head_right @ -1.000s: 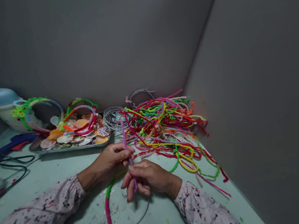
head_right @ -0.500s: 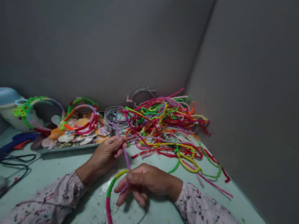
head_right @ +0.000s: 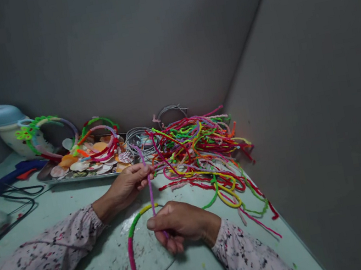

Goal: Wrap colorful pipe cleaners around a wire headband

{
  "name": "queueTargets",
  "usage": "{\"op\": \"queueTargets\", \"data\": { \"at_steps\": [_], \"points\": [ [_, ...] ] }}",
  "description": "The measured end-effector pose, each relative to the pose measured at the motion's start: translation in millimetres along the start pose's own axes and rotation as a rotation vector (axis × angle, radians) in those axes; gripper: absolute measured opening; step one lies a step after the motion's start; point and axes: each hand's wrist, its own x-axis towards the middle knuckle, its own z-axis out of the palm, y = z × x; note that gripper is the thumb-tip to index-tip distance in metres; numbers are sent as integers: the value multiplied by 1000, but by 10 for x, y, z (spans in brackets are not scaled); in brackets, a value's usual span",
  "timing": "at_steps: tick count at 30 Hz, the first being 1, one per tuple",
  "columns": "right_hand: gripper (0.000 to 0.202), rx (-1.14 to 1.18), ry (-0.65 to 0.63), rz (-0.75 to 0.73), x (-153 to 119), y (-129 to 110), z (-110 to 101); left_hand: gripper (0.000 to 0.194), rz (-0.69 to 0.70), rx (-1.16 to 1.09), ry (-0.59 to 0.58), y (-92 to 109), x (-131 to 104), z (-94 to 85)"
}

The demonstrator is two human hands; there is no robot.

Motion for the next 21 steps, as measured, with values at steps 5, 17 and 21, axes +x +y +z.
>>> {"op": "queueTargets", "data": {
  "at_steps": [5, 17, 21],
  "points": [
    [50, -48, 69, 19, 12, -15, 69, 26, 1, -12, 1, 0, 4, -17],
    [53, -451, 224, -106, -161, -175, 33, 28, -15, -38, -30, 45, 17, -20],
    [51, -295, 604, -403, -104, -155, -256, 26, -157, 3, -201, 36, -71, 74]
  ]
}}
